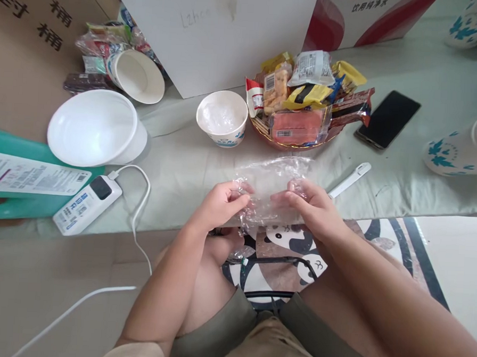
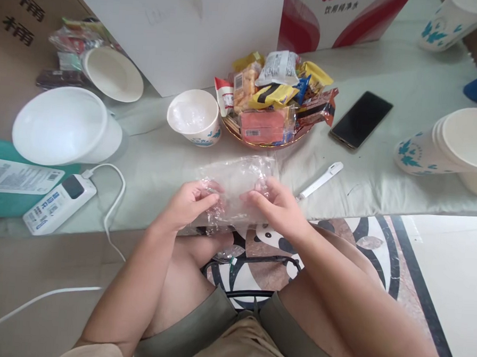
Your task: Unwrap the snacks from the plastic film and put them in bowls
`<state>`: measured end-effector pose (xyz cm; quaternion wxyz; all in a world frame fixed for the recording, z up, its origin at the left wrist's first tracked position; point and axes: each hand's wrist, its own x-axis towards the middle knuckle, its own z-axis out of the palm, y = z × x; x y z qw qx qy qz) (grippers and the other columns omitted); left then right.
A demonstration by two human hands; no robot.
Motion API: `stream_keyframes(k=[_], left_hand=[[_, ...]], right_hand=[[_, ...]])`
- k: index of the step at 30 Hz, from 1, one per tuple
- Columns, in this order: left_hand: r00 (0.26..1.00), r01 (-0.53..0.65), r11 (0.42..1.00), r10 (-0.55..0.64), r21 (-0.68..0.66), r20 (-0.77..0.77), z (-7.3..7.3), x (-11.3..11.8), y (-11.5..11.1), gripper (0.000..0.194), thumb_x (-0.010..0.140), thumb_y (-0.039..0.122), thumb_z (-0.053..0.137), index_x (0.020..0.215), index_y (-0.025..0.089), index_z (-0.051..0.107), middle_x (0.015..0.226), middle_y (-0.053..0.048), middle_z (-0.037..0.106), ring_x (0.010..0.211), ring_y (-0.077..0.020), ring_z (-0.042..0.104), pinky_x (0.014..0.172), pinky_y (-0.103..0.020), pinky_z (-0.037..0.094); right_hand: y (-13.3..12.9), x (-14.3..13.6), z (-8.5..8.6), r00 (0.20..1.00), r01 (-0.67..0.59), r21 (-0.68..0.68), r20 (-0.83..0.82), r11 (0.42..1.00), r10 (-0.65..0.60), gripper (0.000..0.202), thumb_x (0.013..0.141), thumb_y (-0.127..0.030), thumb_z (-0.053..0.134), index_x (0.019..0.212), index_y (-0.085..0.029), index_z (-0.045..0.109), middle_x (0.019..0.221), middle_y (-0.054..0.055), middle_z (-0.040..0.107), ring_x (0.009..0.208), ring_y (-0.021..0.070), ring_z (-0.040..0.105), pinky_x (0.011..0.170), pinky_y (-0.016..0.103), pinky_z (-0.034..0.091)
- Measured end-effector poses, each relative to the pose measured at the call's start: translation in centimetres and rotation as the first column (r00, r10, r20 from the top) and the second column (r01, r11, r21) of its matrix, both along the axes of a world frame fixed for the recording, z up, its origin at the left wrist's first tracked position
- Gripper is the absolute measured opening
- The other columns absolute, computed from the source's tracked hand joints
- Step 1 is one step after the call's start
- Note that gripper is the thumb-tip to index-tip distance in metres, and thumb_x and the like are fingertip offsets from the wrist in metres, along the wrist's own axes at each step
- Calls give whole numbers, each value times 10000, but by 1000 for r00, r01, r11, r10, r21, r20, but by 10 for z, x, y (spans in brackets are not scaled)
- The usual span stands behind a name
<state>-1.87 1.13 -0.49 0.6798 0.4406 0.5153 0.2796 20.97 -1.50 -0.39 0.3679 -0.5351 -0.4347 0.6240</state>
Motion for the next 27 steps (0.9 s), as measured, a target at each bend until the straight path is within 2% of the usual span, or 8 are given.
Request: stream_keyframes(k=[5, 9, 14, 17, 19, 21, 24, 27], left_hand=[[993, -26, 1000, 26, -6, 118, -1, -7, 3, 298, 790, 370, 720, 1044, 219, 679, 519, 56, 623, 378, -126, 566, 370, -215, 424], [972, -41, 997, 25, 63, 235, 1, -11, 9, 159, 761, 366, 677, 791, 211, 697, 540, 17, 618, 407, -130, 552, 400, -257, 461], [992, 36, 926, 12, 375, -125, -10, -11, 14, 177, 776, 349, 694, 740, 176, 711, 735, -50, 698, 651, -151, 635, 592, -276, 536], [907, -45, 758, 304, 651, -292, -15, -5, 10, 184, 780, 235, 695, 959, 194, 704, 961, -68, 706, 858, -179, 676, 748, -313, 579], [808, -62, 550, 518, 833, -282, -13, 2, 4, 153, 809, 196, 653, 960, 199, 675, 1016, -80, 688, 959, -197, 667, 857, -355, 578], [804, 4, 450, 529, 893, -270, -7, 11, -4, 145, 832, 231, 662, 975, 202, 656, 1027, -84, 695, 1006, -216, 665, 927, -391, 567], [947, 90, 609, 194, 788, -258, 2, 25, -14, 394, 836, 364, 713, 1186, 202, 633, 1228, -112, 700, 1138, -252, 661, 989, -407, 555], [990, 122, 819, -63, 561, -124, 5, 32, -15, 386, 831, 413, 726, 1153, 208, 667, 1063, -72, 740, 920, -213, 694, 795, -326, 569]], right_hand=[[0, 8, -9, 979, -35, 26, -199, 999, 40, 321, 908, -407, 648, 1200, -283, 593, 625, -64, 654, 475, 137, 589, 467, 258, 475], [4, 15, -9, 959, -4, 135, -279, 991, 41, 155, 842, -386, 648, 830, -235, 681, 682, 1, 663, 568, 148, 600, 507, 279, 474], [6, 15, -2, 997, -35, 79, -72, 996, 41, 317, 818, -512, 678, 910, -210, 647, 682, 0, 628, 576, 149, 564, 510, 273, 450], [4, 8, 2, 990, 90, -25, 111, 996, -87, 497, 730, -353, 802, 1141, -243, 545, 648, -75, 575, 523, 121, 498, 482, 232, 390], [2, 3, 5, 975, 140, -3, 173, 990, -137, 323, 763, -340, 763, 994, -226, 568, 614, -72, 533, 521, 113, 474, 484, 227, 366], [0, -2, 7, 978, 119, 84, 164, 989, -132, 230, 788, -338, 736, 791, -211, 544, 665, -33, 563, 567, 111, 494, 507, 229, 377], [-4, -6, 7, 1000, -11, 243, 1, 970, 11, 329, 787, -372, 755, 689, -200, 492, 807, 18, 641, 663, 128, 558, 577, 250, 450], [-6, -8, 3, 981, -86, 291, -144, 953, 132, 356, 854, -458, 719, 742, -222, 478, 676, -28, 550, 565, 117, 504, 540, 255, 449]])
